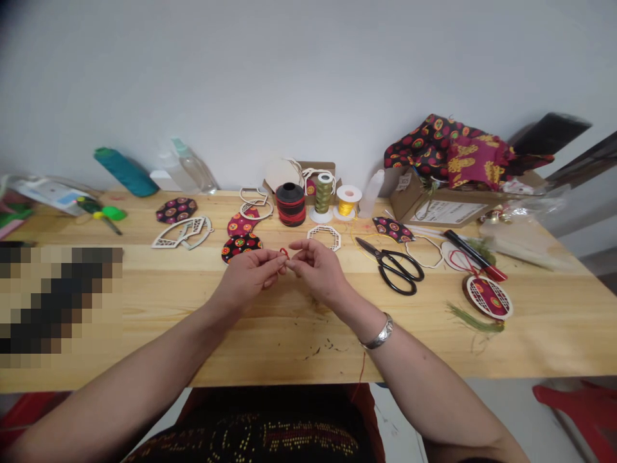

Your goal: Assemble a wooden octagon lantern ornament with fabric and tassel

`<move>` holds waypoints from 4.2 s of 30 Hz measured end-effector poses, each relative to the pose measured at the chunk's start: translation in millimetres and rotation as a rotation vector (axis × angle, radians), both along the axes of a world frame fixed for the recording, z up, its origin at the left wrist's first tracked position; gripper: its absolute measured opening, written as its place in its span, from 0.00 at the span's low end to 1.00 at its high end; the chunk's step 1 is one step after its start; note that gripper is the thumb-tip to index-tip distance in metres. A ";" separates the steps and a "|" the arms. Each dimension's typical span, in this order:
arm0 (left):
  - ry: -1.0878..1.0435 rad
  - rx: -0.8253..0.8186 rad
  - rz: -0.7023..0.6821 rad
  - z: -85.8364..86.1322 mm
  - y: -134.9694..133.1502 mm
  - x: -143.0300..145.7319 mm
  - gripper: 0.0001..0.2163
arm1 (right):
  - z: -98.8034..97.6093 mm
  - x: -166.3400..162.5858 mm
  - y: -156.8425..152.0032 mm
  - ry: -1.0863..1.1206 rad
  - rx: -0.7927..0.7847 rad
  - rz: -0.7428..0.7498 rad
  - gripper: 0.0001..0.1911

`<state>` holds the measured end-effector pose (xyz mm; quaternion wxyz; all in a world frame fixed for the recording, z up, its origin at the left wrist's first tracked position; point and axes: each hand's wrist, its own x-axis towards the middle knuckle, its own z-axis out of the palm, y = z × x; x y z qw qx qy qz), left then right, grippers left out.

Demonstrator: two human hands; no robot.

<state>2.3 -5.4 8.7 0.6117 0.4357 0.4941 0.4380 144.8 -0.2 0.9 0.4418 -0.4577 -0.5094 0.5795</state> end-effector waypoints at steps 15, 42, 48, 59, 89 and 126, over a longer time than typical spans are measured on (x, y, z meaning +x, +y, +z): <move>0.229 0.063 -0.121 5.6 -0.7 -1.3 0.07 | 6.2 6.5 0.9 -0.106 -0.093 0.115 0.16; 0.040 -0.068 -0.098 1.6 1.4 -0.6 0.07 | 8.4 5.4 0.4 0.143 -0.260 0.064 0.20; 0.067 -0.060 -0.096 1.9 2.0 -1.5 0.09 | 7.6 5.7 -0.1 -0.020 -0.169 0.073 0.16; -0.021 -0.100 -0.090 2.2 2.6 -1.7 0.09 | 5.1 5.0 1.9 -0.003 -0.137 -0.012 0.16; 0.094 -0.096 -0.098 6.5 3.7 -4.7 0.08 | -5.3 10.3 6.3 -0.379 0.226 -0.100 0.05; 1.124 1.316 -0.036 -28.5 -10.7 -0.5 0.09 | -0.1 -2.6 -0.4 0.101 -0.121 -0.140 0.13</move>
